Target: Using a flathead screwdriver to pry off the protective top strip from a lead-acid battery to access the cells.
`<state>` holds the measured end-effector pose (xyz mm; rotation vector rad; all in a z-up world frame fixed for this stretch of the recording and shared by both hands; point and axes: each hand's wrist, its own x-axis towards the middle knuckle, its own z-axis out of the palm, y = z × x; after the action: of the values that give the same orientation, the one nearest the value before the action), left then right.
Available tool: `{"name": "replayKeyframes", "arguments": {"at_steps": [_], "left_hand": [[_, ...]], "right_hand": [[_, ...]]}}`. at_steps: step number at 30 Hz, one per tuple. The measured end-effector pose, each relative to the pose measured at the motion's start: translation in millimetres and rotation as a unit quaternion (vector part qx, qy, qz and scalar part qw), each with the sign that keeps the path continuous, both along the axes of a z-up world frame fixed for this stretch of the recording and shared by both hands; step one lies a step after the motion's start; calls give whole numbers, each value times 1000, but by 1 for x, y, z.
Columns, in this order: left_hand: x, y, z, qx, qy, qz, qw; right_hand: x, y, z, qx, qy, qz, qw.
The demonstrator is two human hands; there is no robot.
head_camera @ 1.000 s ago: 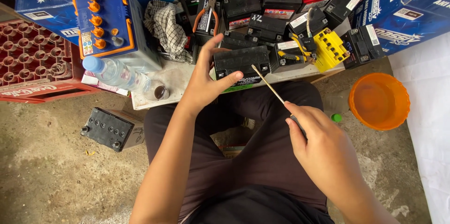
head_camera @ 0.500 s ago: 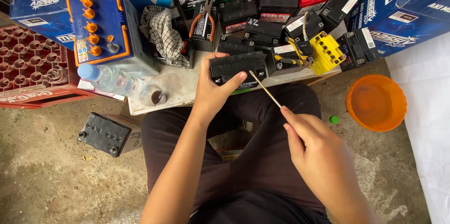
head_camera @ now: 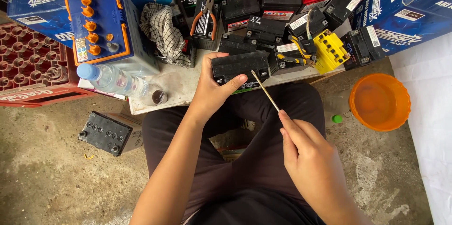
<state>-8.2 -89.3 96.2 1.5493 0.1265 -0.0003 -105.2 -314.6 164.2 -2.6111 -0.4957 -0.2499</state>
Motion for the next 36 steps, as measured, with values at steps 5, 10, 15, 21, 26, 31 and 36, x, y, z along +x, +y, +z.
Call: {"name": "replayKeyframes", "arguments": {"at_steps": [5, 10, 15, 21, 26, 31, 36], "left_hand": [[1, 3, -15, 13, -34, -6, 999], [-1, 5, -16, -1, -36, -17, 999], [2, 6, -14, 2, -27, -12, 1000], [2, 5, -12, -6, -8, -13, 1000], [2, 5, -12, -13, -8, -13, 1000], [2, 5, -15, -7, -26, -13, 1000], [2, 5, -15, -15, -27, -12, 999]], "right_hand": [[2, -1, -6, 51, 19, 6, 999], [11, -8, 16, 55, 21, 21, 998], [20, -19, 23, -1, 22, -12, 1000], [29, -21, 37, -8, 49, 11, 999], [33, -16, 43, -30, 63, 21, 997], [33, -14, 45, -46, 71, 17, 996], [33, -14, 46, -49, 62, 27, 997]]}}
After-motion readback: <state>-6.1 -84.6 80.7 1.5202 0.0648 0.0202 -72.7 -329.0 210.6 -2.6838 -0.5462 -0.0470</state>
